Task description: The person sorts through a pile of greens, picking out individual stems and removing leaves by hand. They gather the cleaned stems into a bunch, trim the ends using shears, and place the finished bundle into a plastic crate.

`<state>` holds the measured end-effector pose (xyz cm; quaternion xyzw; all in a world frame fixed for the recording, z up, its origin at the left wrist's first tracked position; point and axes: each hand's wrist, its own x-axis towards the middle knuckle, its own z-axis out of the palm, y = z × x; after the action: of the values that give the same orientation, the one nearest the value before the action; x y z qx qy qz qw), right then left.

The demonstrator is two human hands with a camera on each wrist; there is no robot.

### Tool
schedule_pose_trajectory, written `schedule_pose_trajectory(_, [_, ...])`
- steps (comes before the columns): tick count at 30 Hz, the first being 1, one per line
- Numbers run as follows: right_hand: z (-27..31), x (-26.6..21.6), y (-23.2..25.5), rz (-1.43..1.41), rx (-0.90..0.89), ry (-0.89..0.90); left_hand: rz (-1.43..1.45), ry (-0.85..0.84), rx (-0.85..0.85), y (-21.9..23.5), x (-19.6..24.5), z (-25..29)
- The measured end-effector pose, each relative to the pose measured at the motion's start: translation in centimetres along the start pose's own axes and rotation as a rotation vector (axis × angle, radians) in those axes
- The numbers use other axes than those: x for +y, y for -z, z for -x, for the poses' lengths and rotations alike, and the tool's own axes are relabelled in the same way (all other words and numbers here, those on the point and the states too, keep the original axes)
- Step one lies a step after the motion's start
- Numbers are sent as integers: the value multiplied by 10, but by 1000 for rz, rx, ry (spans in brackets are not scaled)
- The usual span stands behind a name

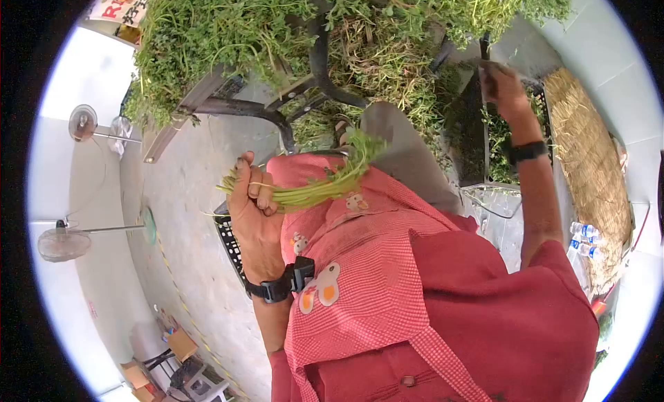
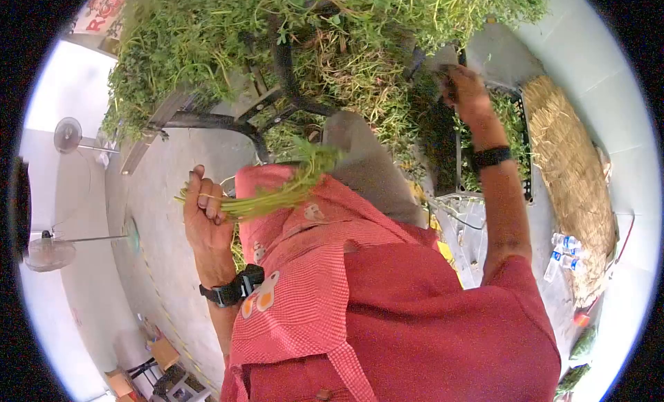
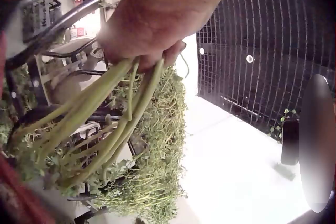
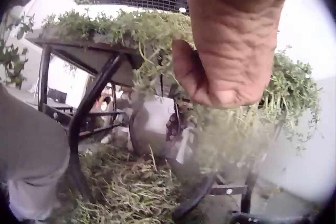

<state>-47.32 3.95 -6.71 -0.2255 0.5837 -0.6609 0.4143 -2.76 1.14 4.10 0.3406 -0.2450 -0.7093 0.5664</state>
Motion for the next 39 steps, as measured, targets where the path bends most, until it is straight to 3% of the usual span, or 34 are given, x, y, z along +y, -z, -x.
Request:
schedule_pose_trajectory(3, [16, 1, -37, -134, -198, -91, -38, 38, 28, -5, -6, 2])
schedule_pose_trajectory(7, [5, -4, -6, -128, -131, -48, -18, 32, -58, 6, -2, 4])
schedule_pose_trajectory(9, [6, -10, 16, -227, -101, -132, -60, 36, 40, 7, -5, 3])
schedule_pose_trajectory(11, [-5, -6, 38, -307, -119, -134, -47, 43, -28, 10, -11, 1])
schedule_pose_trajectory(13, [-6, -12, 47, -283, 7, -200, -44, 60, 13, 10, -12, 1])
schedule_pose_trajectory(14, [-29, 2, 94, -334, -276, -122, -36, 75, -12, 11, -11, 1])
schedule_pose_trajectory(15, [-59, 21, 156, 310, -93, 234, -39, 72, -1, 12, -11, 1])
schedule_pose_trajectory(18, [-44, -5, 147, 768, 225, 177, -19, 73, -96, 15, -5, 0])
schedule_pose_trajectory(19, [-55, -15, 152, 1213, 361, 10, -28, 55, -80, 12, -3, 2])
schedule_pose_trajectory(21, [-112, 31, 203, 1219, 371, 281, -51, 71, -52, 4, -5, 2])
schedule_pose_trajectory(24, [-34, -14, 54, 730, -145, 187, -142, 41, -22, -4, -7, 3])
schedule_pose_trajectory(26, [1, -7, -31, 104, -540, 229, -204, 18, 24, -9, -6, 2])
schedule_pose_trajectory(27, [32, -28, -80, 344, -585, 244, -211, 4, 24, -13, -5, 2])
schedule_pose_trajectory(30, [98, -58, -173, 512, -910, 254, -255, 16, -29, -16, -4, 5])
schedule_pose_trajectory(32, [122, -50, -205, 565, -961, 650, -296, 0, -32, -16, -6, 7])
schedule_pose_trajectory(35, [142, -39, -229, 792, -942, 774, -329, 7, -14, -15, -10, 8])
schedule_pose_trajectory(39, [136, -19, -233, 578, -968, 837, -335, 24, -52, -18, -11, 10])
